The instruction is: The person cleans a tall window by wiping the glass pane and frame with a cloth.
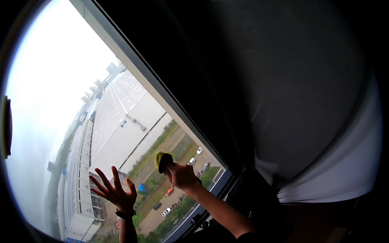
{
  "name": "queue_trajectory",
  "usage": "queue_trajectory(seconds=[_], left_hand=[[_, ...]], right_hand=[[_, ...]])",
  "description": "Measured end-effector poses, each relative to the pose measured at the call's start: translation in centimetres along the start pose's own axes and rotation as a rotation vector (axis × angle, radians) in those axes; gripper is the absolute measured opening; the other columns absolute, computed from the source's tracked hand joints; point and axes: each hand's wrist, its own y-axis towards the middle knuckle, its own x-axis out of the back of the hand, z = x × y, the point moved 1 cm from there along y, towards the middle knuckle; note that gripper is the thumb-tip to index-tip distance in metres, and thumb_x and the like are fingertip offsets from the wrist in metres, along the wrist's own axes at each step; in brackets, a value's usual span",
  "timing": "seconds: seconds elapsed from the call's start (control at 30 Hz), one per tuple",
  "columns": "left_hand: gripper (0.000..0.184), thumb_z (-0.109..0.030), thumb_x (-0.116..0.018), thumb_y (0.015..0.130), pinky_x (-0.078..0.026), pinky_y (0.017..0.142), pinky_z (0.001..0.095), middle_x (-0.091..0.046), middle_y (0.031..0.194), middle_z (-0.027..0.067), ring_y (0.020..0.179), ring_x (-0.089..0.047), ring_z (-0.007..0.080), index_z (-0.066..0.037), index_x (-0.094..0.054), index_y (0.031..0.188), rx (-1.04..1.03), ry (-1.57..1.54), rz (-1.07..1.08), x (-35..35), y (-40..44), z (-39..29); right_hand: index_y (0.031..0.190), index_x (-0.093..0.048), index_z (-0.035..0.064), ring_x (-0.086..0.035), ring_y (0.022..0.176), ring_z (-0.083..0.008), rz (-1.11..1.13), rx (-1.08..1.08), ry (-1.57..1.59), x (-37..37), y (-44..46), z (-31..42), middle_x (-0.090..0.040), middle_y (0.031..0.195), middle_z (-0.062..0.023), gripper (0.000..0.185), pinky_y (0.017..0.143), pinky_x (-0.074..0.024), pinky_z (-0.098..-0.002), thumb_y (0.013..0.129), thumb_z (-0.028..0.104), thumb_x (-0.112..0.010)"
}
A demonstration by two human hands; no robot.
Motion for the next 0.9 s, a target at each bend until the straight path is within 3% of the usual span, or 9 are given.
queue_trajectory(seconds=[0.1, 0.17, 0.23, 0.43, 0.53, 0.63, 0.67, 0.9], left_hand=[[0.066, -0.031, -0.055, 0.077, 0.003, 0.106, 0.0684, -0.023, 0.152, 0.0203, 0.139, -0.013, 0.0494, -0.024, -0.041, 0.141, 0.002, -0.014, -0.021, 0.0, 0.6, -0.4], [0.067, -0.031, -0.055, 0.077, 0.003, 0.106, 0.0688, -0.022, 0.152, 0.0203, 0.139, -0.012, 0.0499, -0.025, -0.040, 0.142, 0.002, -0.025, -0.039, 0.1, 0.7, -0.8], [0.072, -0.032, -0.059, 0.073, 0.000, 0.103, 0.0735, -0.018, 0.155, 0.0165, 0.141, -0.007, 0.0461, -0.025, -0.039, 0.143, 0.015, -0.026, -0.040, 0.1, 1.0, -0.7], [0.075, -0.029, -0.061, 0.072, 0.000, 0.102, 0.0745, -0.018, 0.155, 0.0166, 0.141, -0.007, 0.0481, -0.025, -0.039, 0.143, -0.032, -0.021, -0.028, 0.5, 1.2, -0.5], [0.067, -0.031, -0.059, 0.075, 0.002, 0.103, 0.0724, -0.021, 0.153, 0.0193, 0.138, -0.008, 0.0540, -0.024, -0.043, 0.140, -0.031, -0.041, 0.031, 0.5, 1.1, -0.3], [0.076, -0.031, -0.059, 0.073, 0.003, 0.102, 0.0741, -0.018, 0.155, 0.0168, 0.140, -0.005, 0.0502, -0.025, -0.036, 0.144, -0.050, -0.044, 0.001, 0.4, 1.2, -0.3], [0.066, -0.031, -0.059, 0.075, 0.003, 0.102, 0.0728, -0.022, 0.153, 0.0192, 0.138, -0.008, 0.0541, -0.024, -0.043, 0.139, -0.026, -0.072, 0.035, 0.5, 1.2, -0.4], [0.066, -0.031, -0.058, 0.075, 0.007, 0.103, 0.0713, -0.022, 0.154, 0.0163, 0.139, -0.007, 0.0522, -0.025, -0.044, 0.139, -0.074, -0.096, 0.023, 0.2, 1.1, -0.2]], right_hand=[[0.086, -0.059, 0.0067, -0.063, 0.059, -0.0344, 0.003, -0.206, -0.111, -0.1, -3.5, -4.4, -0.062, 0.065, -0.0155, 0.014, 0.052, -0.0503, -0.0450, 0.086, 0.020, -0.055], [0.078, -0.059, 0.0053, -0.060, 0.057, -0.0380, -0.004, -0.460, -0.165, 0.1, -5.9, -6.8, -0.062, 0.064, -0.0180, 0.018, 0.053, -0.0486, -0.0477, 0.086, 0.020, -0.052], [0.079, -0.057, 0.0051, -0.061, 0.061, -0.0390, 0.019, -0.569, -0.170, -0.5, -8.1, -8.5, -0.061, 0.063, -0.0197, 0.021, 0.055, -0.0478, -0.0499, 0.087, 0.023, -0.052], [0.078, -0.050, 0.0048, -0.059, 0.060, -0.0416, 0.081, -0.657, -0.030, -2.4, -9.9, -5.2, -0.060, 0.061, -0.0207, 0.023, 0.054, -0.0459, -0.0512, 0.090, 0.025, -0.051], [0.078, -0.050, 0.0040, -0.058, 0.059, -0.0422, 0.028, -0.571, 0.043, -3.2, -9.5, -3.5, -0.058, 0.060, -0.0217, 0.024, 0.053, -0.0455, -0.0512, 0.091, 0.025, -0.050], [0.080, -0.053, 0.0049, -0.059, 0.063, -0.0423, 0.049, -0.566, 0.067, -2.9, -8.7, -1.5, -0.059, 0.063, -0.0214, 0.025, 0.055, -0.0464, -0.0515, 0.090, 0.027, -0.051], [0.081, -0.053, 0.0053, -0.059, 0.063, -0.0423, 0.068, -0.574, 0.094, -2.9, -8.7, -0.9, -0.059, 0.064, -0.0211, 0.025, 0.056, -0.0464, -0.0516, 0.090, 0.028, -0.052], [0.093, -0.059, 0.0067, -0.061, 0.066, -0.0407, 0.129, -0.510, 0.224, -3.5, -9.6, 1.5, -0.062, 0.068, -0.0212, 0.027, 0.057, -0.0470, -0.0507, 0.093, 0.033, -0.051]])
